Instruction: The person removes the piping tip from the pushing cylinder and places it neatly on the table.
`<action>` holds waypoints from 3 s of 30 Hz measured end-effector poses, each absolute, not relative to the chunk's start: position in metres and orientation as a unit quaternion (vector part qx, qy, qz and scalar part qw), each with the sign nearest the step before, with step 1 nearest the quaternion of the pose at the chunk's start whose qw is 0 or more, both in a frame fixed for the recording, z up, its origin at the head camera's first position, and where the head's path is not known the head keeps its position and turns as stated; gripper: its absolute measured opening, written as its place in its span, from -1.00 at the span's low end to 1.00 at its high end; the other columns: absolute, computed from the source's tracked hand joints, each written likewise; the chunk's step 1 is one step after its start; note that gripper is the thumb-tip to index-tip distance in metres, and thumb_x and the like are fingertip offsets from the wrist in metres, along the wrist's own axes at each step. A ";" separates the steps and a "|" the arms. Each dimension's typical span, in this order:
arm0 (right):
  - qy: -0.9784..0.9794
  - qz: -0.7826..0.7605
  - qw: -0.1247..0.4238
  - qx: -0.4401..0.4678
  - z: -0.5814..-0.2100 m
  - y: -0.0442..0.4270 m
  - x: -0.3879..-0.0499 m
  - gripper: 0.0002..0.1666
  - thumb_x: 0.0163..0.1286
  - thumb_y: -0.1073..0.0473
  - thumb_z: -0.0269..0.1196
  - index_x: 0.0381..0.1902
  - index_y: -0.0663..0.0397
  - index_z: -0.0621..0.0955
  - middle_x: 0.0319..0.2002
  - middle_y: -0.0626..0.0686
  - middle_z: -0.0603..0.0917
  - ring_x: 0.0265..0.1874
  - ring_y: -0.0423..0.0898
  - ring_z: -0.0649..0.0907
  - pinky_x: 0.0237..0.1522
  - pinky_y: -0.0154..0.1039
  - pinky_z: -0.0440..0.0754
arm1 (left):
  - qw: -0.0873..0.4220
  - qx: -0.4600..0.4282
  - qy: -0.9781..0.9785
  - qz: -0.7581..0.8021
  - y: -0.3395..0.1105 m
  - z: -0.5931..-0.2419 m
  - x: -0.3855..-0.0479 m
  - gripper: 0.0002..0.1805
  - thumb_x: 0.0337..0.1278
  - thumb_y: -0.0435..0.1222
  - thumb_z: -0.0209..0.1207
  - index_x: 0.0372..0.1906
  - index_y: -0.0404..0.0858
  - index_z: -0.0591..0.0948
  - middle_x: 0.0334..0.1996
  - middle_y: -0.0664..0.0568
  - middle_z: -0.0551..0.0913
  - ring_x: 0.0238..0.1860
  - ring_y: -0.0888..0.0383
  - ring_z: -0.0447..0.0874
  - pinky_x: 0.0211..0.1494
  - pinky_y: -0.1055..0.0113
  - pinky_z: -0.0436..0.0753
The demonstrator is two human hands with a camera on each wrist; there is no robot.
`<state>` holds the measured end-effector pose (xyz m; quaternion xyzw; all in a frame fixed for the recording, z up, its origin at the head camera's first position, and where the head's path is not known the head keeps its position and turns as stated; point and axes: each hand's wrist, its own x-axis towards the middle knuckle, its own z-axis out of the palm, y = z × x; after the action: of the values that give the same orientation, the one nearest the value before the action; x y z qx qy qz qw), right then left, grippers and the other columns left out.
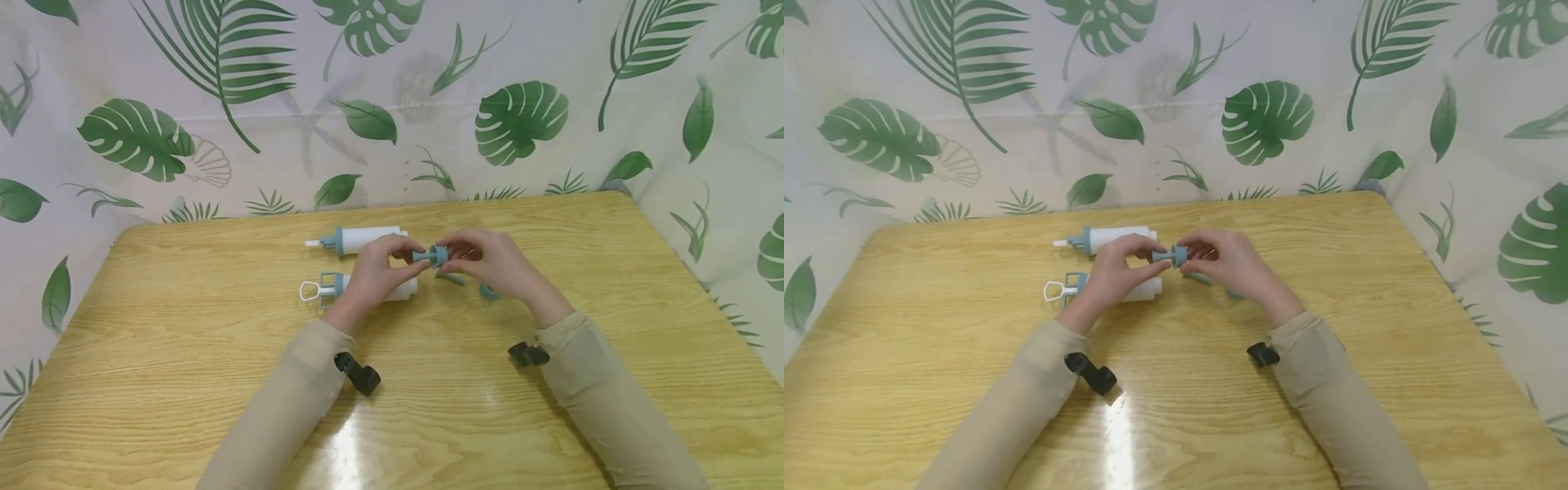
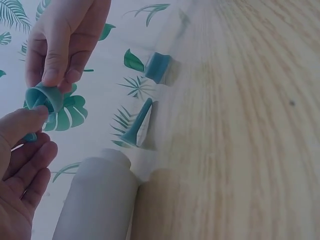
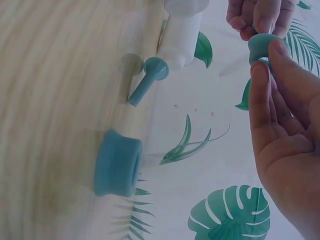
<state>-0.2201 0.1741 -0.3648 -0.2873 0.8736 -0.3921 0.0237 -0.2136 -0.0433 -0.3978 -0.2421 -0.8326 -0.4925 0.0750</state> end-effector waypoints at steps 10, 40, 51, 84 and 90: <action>0.887 -0.382 0.038 -0.256 -0.364 0.186 -0.226 -0.55 0.22 0.11 0.37 0.05 0.15 0.61 -0.26 0.03 0.68 -0.23 -0.09 0.63 -0.11 -0.12 0.61 | 0.077 -0.235 -0.849 -0.467 -0.042 -0.392 -0.220 -0.82 0.10 -0.28 0.33 -0.19 -0.27 0.71 -0.39 0.03 0.63 -0.26 0.16 0.59 -0.06 0.18 0.59; 0.928 -0.284 0.077 -0.229 -0.375 0.227 -0.266 -0.61 0.28 0.21 0.31 0.02 0.30 0.54 -0.09 0.23 0.62 -0.12 0.12 0.61 -0.12 -0.01 0.61 | 0.028 -0.192 -0.958 -0.211 0.005 -0.382 -0.253 -0.71 0.23 -0.12 0.22 -0.04 -0.17 0.70 -0.18 0.09 0.65 -0.17 0.20 0.58 -0.13 0.40 0.55; 0.931 -0.267 0.084 -0.233 -0.388 0.226 -0.283 -0.59 0.24 0.29 0.32 0.03 0.38 0.56 -0.12 0.29 0.62 -0.14 0.18 0.62 -0.13 0.02 0.59 | 0.035 -0.175 -0.983 -0.034 0.016 -0.391 -0.266 -0.74 0.27 0.00 0.15 -0.25 -0.07 0.71 -0.36 0.16 0.56 -0.31 0.23 0.53 -0.19 0.36 0.51; 0.935 -0.224 0.112 -0.253 -0.395 0.220 -0.283 -0.52 0.22 0.32 0.31 0.08 0.43 0.53 -0.11 0.32 0.62 -0.16 0.17 0.62 -0.09 0.03 0.57 | 0.003 -0.167 -0.984 0.064 0.020 -0.408 -0.262 -0.59 0.29 0.13 0.03 -0.23 -0.06 0.70 -0.11 0.13 0.59 -0.01 0.13 0.42 0.14 0.27 0.36; 0.935 -0.224 0.112 -0.250 -0.396 0.220 -0.283 -0.49 0.21 0.30 0.31 0.11 0.42 0.52 -0.08 0.33 0.60 -0.13 0.19 0.61 -0.08 0.05 0.56 | 0.004 -0.169 -0.984 0.058 0.019 -0.408 -0.263 -0.58 0.26 0.16 0.05 -0.28 -0.04 0.70 -0.14 0.13 0.58 -0.05 0.14 0.40 0.13 0.28 0.35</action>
<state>-0.2828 0.2200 -0.3955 -0.2502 0.9352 -0.2239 0.1125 -0.2633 0.0187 -0.4081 -0.1686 -0.9840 0.0576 0.0037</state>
